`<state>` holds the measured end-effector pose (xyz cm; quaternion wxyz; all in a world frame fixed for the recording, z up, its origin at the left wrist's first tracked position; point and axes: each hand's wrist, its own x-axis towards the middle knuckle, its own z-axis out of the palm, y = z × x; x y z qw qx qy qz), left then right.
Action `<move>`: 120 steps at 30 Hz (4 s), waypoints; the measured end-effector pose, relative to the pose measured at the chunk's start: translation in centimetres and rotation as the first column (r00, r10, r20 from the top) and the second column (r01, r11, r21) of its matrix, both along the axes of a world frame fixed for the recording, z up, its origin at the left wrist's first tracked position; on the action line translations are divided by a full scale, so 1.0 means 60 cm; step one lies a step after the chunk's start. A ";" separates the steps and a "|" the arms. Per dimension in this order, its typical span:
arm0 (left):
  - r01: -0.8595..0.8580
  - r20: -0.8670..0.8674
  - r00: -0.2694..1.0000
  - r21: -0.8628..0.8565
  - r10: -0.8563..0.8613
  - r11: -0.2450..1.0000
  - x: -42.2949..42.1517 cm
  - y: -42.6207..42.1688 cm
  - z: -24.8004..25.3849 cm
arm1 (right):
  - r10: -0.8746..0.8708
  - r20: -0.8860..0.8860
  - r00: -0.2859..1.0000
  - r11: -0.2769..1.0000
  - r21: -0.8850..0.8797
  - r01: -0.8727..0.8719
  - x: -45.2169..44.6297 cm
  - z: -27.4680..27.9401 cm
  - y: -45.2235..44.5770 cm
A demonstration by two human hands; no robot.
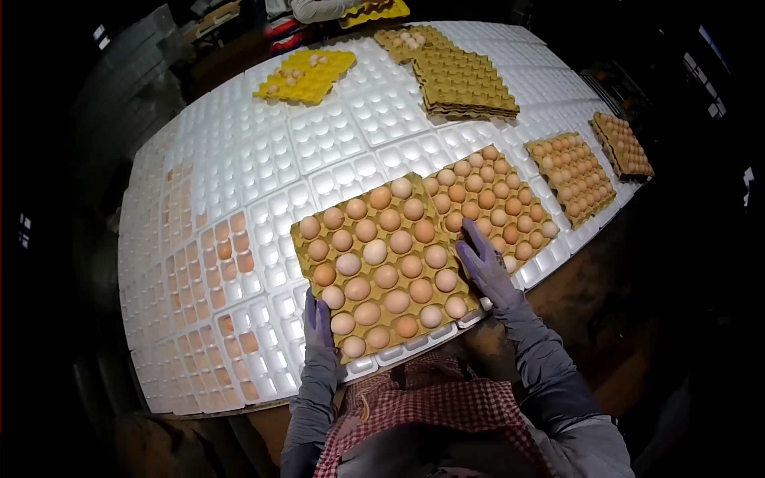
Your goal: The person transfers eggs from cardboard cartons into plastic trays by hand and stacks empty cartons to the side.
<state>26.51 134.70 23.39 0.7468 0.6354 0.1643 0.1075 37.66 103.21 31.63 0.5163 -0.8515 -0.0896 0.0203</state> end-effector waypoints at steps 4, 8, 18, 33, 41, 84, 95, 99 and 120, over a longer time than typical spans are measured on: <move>0.011 -0.133 0.991 0.206 0.016 0.978 -0.008 0.047 -0.042 | 0.164 0.254 0.953 0.953 -0.290 -0.086 -0.011 0.056 0.029; -0.237 -0.197 0.937 0.254 0.290 0.938 -0.016 0.062 -0.010 | 0.311 0.304 0.901 0.845 -0.522 -0.115 -0.016 0.017 0.068; -0.005 0.036 0.996 0.944 -0.088 0.329 -0.043 0.053 -0.049 | -0.277 -0.074 0.958 0.691 0.678 0.252 -0.167 -0.005 -0.077; 0.417 -0.482 0.876 0.728 -0.026 0.545 0.062 0.064 -0.177 | -0.181 -0.865 0.467 0.003 0.475 0.880 -0.355 -0.722 -0.098; 0.483 -0.562 0.826 0.740 0.037 0.467 0.117 0.083 -0.243 | -0.218 -0.902 0.374 0.298 0.303 0.905 -0.252 -1.013 0.098; -0.314 0.133 0.949 0.521 0.287 0.794 -0.054 0.024 0.041 | 0.364 0.340 0.867 0.871 0.206 -0.446 -0.274 -0.049 0.012; 0.199 -0.033 0.943 0.854 -0.331 0.481 -0.133 -0.028 0.106 | 0.691 0.197 0.695 0.654 -0.580 -0.486 -0.133 0.044 0.097; -0.028 0.133 0.989 -0.250 0.063 0.968 -0.128 -0.023 0.122 | 0.407 -0.148 0.901 0.816 0.502 -0.287 -0.064 0.042 0.061; 0.300 -0.301 0.953 0.952 0.011 0.062 -0.058 -0.106 0.191 | 0.671 0.124 0.731 0.603 -0.665 -0.440 0.024 0.098 0.127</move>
